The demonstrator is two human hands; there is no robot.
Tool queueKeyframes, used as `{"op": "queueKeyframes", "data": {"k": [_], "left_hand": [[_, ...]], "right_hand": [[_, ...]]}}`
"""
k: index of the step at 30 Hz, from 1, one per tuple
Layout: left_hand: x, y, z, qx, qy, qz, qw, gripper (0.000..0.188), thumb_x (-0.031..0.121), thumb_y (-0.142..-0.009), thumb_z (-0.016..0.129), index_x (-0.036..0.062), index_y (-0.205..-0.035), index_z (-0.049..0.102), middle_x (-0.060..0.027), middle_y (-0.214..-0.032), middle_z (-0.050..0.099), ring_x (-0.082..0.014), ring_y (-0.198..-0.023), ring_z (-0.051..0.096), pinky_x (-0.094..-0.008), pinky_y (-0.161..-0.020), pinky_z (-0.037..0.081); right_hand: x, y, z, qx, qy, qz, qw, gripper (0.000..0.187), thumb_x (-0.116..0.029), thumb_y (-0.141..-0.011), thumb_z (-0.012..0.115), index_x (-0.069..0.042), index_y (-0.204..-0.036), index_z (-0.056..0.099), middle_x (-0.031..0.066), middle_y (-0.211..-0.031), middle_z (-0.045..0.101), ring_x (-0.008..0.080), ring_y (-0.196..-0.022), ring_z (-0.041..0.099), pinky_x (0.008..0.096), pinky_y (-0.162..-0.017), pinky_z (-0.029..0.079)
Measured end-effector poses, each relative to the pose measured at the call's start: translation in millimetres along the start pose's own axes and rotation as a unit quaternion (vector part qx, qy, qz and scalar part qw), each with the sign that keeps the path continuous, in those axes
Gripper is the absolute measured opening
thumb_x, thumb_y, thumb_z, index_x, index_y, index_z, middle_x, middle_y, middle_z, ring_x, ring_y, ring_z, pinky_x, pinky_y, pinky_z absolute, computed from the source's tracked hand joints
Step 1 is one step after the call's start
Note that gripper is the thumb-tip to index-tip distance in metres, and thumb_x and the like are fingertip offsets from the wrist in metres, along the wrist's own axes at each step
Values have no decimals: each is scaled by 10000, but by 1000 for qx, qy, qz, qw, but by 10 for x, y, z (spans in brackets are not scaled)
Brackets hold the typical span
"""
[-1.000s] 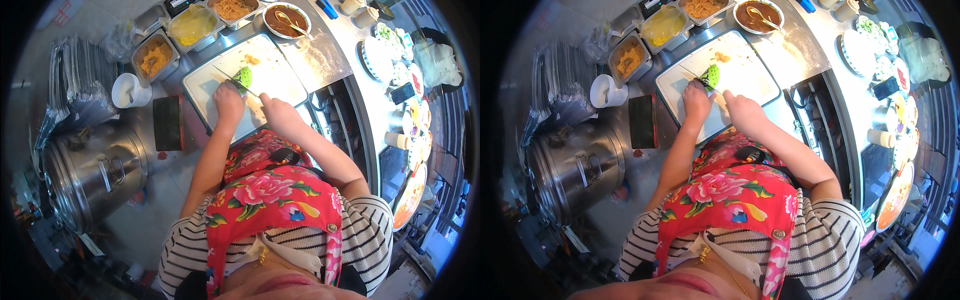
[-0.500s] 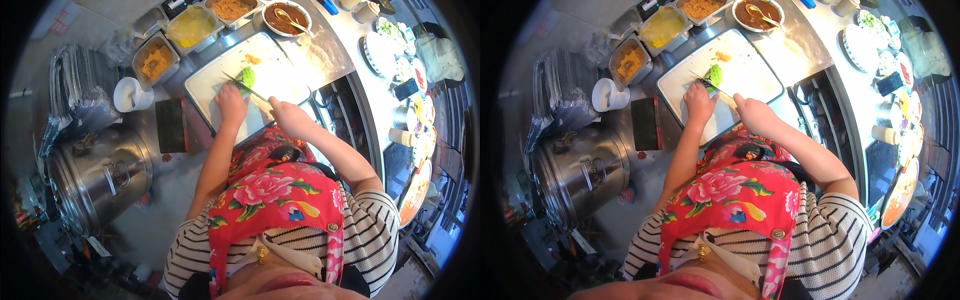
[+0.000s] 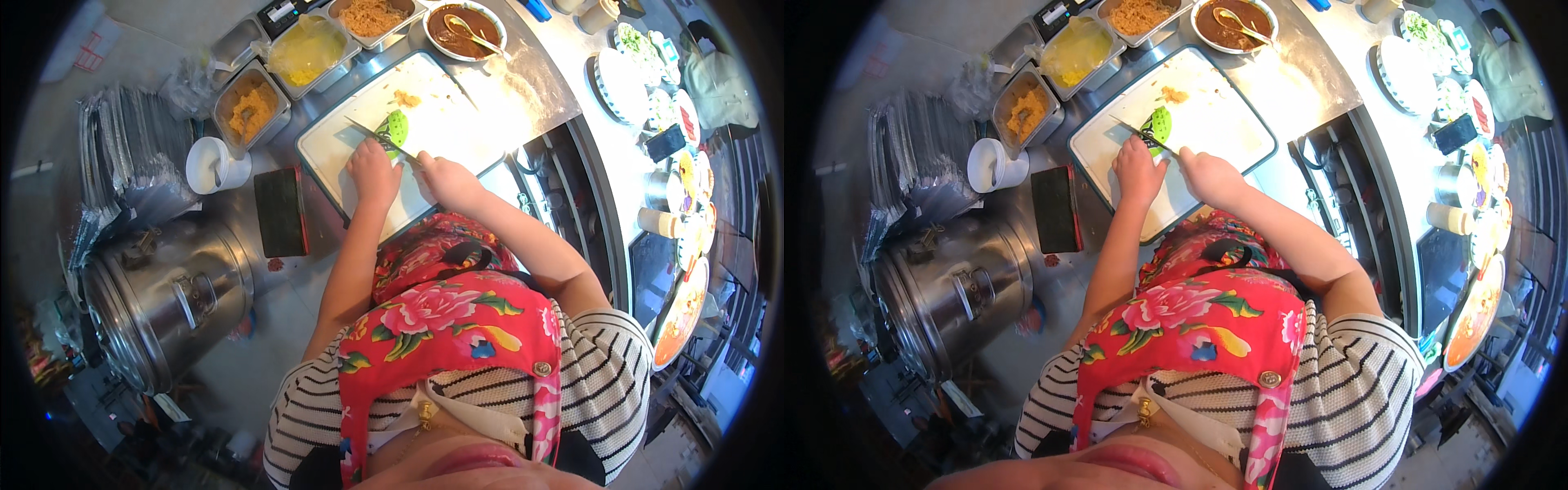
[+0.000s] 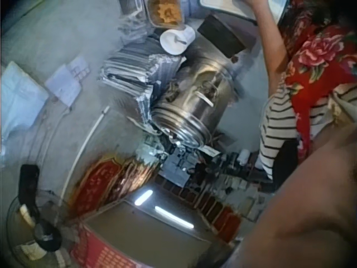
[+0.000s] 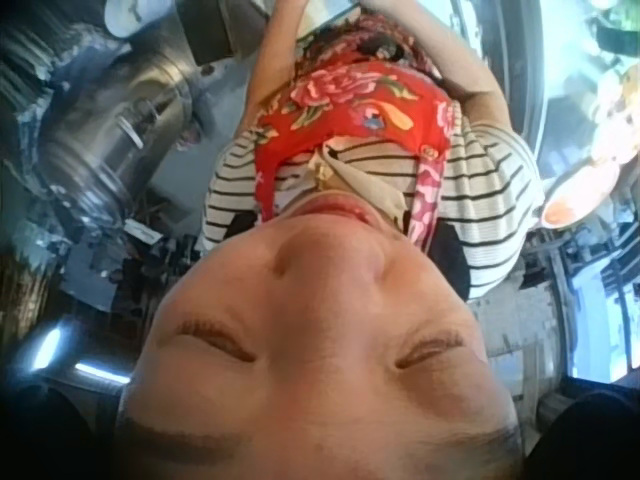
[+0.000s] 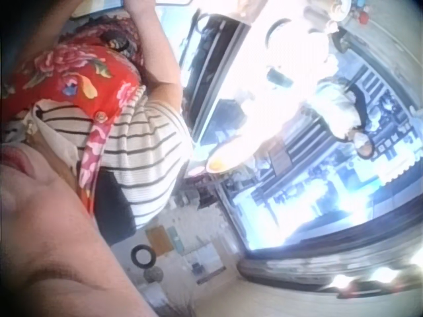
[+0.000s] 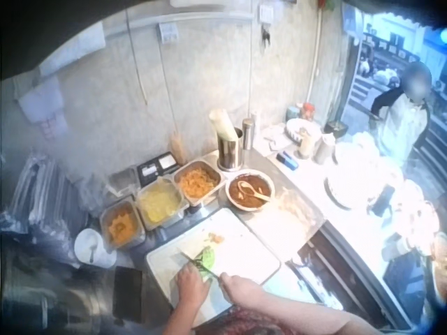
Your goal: The person retrieves a fried chicken piece from a large pot of red sauce, places it on a tray, and layers shredded vegetables, sauces, and fried noodles on top. The person then folds the paper into a wrap, cuts it in half with a cleaver, and places the halves into a plastic bag for serving.
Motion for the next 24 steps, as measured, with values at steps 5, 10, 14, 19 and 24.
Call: {"op": "queueKeyframes", "data": {"k": [5,10,14,19,24], "left_hand": [[-49,-24,5,-6,-4,-3,1000,652,241,-721,836,-31,-1197,483,-213,-1150,591,-384,-1096,573,-502,-924,441],[-58,-40,-29,22,-1,9,1000,663,261,-706,845,-36,-1176,484,-215,-1127,592,-390,-1079,579,-511,-919,455],[-108,-63,-9,0,-3,-1,1000,597,248,-700,848,-4,-1116,501,-191,-1112,587,-371,-1065,582,-495,-908,453],[-98,-26,2,7,7,11,1000,637,250,-698,846,-31,-1145,489,-219,-1109,586,-398,-1060,579,-500,-891,473],[-122,-16,-7,2,36,24,999,640,228,-692,843,-47,-1148,487,-236,-1106,579,-412,-1060,569,-486,-901,480]], "right_hand": [[-22,13,-8,-5,-32,-24,999,186,-187,-957,507,-25,-1034,458,239,-736,630,441,-728,641,527,-669,508],[-115,-86,-97,4,-23,-16,1000,176,-170,-951,504,-23,-1036,456,235,-756,640,443,-746,645,526,-667,502],[-62,-57,-27,-43,-33,11,998,172,-160,-948,500,-16,-1034,463,245,-752,639,460,-747,641,528,-671,504],[-77,-44,13,-43,-25,10,999,159,-140,-941,491,-13,-1032,469,256,-762,640,463,-755,642,530,-675,507],[-165,-16,-56,-34,-5,8,999,152,-115,-926,484,-23,-1044,459,241,-784,645,440,-775,652,513,-679,512]]}}
Point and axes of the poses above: each hand's wrist, its own y-axis away from the middle knuckle, its own z-axis out of the palm, x = y × z, the point moved 10 cm from there along -y, towards the middle knuckle
